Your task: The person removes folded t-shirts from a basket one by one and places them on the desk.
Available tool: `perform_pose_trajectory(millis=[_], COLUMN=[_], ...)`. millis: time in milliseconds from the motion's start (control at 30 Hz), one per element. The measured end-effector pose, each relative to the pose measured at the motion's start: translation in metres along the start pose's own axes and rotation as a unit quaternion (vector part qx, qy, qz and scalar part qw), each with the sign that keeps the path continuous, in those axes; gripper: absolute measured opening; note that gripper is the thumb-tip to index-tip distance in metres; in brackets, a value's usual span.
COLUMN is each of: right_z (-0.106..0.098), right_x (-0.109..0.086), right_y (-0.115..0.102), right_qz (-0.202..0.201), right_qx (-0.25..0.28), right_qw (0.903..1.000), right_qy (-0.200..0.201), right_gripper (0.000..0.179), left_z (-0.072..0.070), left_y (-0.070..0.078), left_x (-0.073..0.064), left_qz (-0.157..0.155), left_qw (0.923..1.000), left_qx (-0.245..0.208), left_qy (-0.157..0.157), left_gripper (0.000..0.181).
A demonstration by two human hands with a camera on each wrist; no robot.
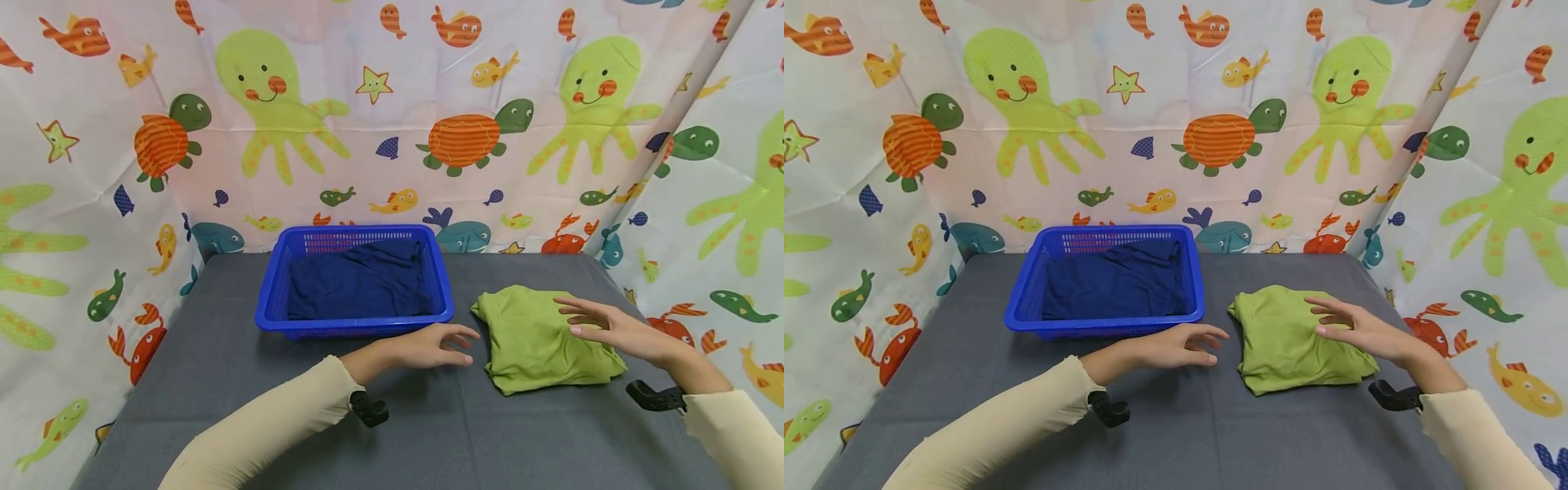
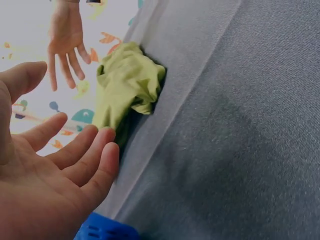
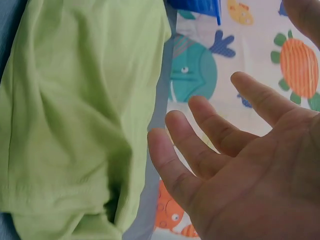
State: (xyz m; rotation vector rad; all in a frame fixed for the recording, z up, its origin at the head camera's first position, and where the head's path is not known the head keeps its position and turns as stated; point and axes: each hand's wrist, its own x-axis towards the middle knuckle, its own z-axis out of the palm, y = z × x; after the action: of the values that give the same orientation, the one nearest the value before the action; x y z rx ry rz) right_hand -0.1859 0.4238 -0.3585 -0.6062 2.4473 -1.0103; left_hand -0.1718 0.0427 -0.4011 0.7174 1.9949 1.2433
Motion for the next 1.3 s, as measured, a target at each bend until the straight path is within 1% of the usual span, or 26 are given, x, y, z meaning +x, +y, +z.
perform_pose_trajectory(millis=[67,267,333,433,533,600,667,800,900,1100,1233,1300], right_z=[0.001,0.004,0.004,0.005,0.007,0.009,0.011,0.016,0.021,0.03,0.038,0.04], right_x=[0.003,0.013,0.016,0.024,0.031,0.037,0.043,0.054,0.062,0.078,0.088,0.092], right_y=[-0.004,-0.018,-0.023,-0.029,-0.036,-0.042,-0.048,-0.058,-0.064,-0.076,-0.086,-0.091], right_qz=[-0.004,-0.039,-0.049,-0.06,-0.067,-0.072,-0.075,-0.082,-0.086,-0.091,-0.089,-0.086], right_qx=[0.0,0.006,0.011,0.013,0.016,0.018,0.022,0.012,0.003,0.034,0.037,0.039], right_qw=[1.0,0.9992,0.9987,0.998,0.9972,0.9966,0.9961,0.9956,0.9952,0.9932,0.9924,0.9922], right_qy=[-0.003,-0.009,-0.011,-0.017,-0.028,-0.035,-0.041,-0.043,-0.047,-0.064,-0.077,-0.082], right_gripper=[0.061,0.06,0.06,0.06,0.06,0.061,0.06,0.058,0.058,0.059,0.06,0.06], left_z=[-0.002,-0.009,-0.012,-0.02,-0.03,-0.036,-0.042,-0.052,-0.057,-0.069,-0.076,-0.079], left_y=[0.002,0.008,0.012,0.019,0.026,0.028,0.03,0.03,0.026,0.019,0.015,0.015], left_x=[-0.003,-0.012,-0.017,-0.025,-0.032,-0.037,-0.042,-0.05,-0.054,-0.064,-0.073,-0.078], left_qz=[-0.001,0.002,0.002,0.003,0.013,0.02,0.019,0.015,0.014,0.009,-0.001,-0.001], left_qw=[1.0,1.0,1.0,1.0,0.9998,0.9996,0.9995,0.9992,0.999,0.9979,0.9966,0.9958], left_qx=[-0.004,-0.006,-0.005,-0.001,0.009,0.015,0.016,0.015,0.014,0.013,0.009,0.008], left_qy=[0.0,0.003,0.003,0.005,0.009,0.013,0.019,0.033,0.041,0.063,0.082,0.091], left_gripper=[0.048,0.047,0.047,0.046,0.047,0.047,0.048,0.049,0.05,0.049,0.048,0.048])
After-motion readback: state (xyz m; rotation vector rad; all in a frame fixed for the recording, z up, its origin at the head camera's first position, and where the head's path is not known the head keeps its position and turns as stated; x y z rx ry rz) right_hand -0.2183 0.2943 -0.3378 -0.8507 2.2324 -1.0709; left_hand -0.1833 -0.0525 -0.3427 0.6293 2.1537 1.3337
